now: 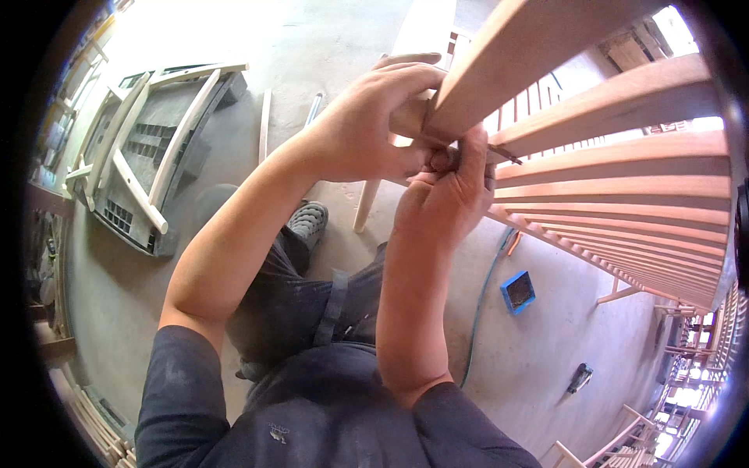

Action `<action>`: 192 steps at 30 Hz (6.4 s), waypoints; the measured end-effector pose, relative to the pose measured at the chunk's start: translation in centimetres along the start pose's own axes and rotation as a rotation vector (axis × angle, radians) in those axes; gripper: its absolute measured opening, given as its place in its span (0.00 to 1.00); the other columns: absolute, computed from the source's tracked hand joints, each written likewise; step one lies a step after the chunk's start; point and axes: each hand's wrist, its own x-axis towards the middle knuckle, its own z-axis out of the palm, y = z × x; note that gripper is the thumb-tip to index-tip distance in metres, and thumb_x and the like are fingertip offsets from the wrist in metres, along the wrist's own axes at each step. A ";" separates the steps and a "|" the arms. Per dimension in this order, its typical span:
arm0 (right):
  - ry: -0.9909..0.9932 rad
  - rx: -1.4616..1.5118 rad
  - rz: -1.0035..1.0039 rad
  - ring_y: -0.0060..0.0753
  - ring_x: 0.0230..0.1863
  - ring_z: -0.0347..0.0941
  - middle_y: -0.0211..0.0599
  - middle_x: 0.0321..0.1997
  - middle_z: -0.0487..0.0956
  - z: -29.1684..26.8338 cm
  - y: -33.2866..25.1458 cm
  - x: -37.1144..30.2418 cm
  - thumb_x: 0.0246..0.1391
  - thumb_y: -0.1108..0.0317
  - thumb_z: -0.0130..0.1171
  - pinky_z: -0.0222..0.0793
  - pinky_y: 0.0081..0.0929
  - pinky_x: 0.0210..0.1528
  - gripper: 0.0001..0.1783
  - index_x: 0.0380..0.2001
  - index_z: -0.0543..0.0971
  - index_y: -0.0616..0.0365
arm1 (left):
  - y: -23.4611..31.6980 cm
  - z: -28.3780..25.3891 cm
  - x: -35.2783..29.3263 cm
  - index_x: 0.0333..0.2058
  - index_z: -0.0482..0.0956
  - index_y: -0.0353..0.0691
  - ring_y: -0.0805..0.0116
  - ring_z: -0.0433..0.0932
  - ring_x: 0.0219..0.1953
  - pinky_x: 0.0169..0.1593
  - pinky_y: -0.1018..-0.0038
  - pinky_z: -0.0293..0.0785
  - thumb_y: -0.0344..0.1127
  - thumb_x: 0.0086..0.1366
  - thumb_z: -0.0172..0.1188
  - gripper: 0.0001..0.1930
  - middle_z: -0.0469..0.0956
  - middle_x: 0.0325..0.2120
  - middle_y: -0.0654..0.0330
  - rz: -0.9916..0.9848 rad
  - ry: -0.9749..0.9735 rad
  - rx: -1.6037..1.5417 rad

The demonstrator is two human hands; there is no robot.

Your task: The person assembles a wooden chair by hand, inserting screws into pre-drilled holes and tightening them with a pneumatic screwdriver. The person works on the chair frame, attaching the backrest slats to the legs and seat frame.

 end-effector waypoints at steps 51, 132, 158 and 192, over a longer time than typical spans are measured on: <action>-0.039 -0.394 -0.016 0.21 0.19 0.73 0.36 0.22 0.79 -1.9 -3.6 1.6 0.49 0.69 0.75 0.67 0.14 0.22 0.15 0.27 0.78 0.68 | 0.1 -1.2 5.4 0.43 0.83 0.43 0.68 0.82 0.42 0.48 0.70 0.79 0.24 0.46 0.66 0.21 0.84 0.37 0.61 -0.261 -0.540 -0.362; -0.213 -0.844 -0.275 0.15 0.22 0.71 0.32 0.24 0.80 -4.7 -6.7 3.8 0.63 0.62 0.63 0.65 0.15 0.22 0.17 0.28 0.81 0.67 | 8.8 12.7 1.2 0.33 0.78 0.35 0.81 0.67 0.20 0.22 0.83 0.64 0.33 0.64 0.68 0.09 0.75 0.21 0.66 -0.977 0.945 -1.590; -0.248 -0.697 -0.176 0.17 0.22 0.71 0.35 0.27 0.81 -4.4 -7.0 2.6 0.64 0.65 0.61 0.64 0.14 0.22 0.14 0.35 0.79 0.70 | 8.7 12.5 0.9 0.35 0.76 0.35 0.83 0.64 0.17 0.20 0.84 0.59 0.30 0.65 0.66 0.07 0.75 0.21 0.66 -0.936 0.972 -1.705; -0.240 -0.703 -0.130 0.19 0.20 0.72 0.36 0.23 0.80 -3.6 -7.5 2.9 0.62 0.63 0.63 0.66 0.15 0.20 0.15 0.29 0.80 0.67 | 9.1 11.9 0.2 0.38 0.78 0.38 0.84 0.68 0.24 0.27 0.85 0.66 0.35 0.66 0.66 0.08 0.76 0.26 0.68 -0.832 0.905 -1.783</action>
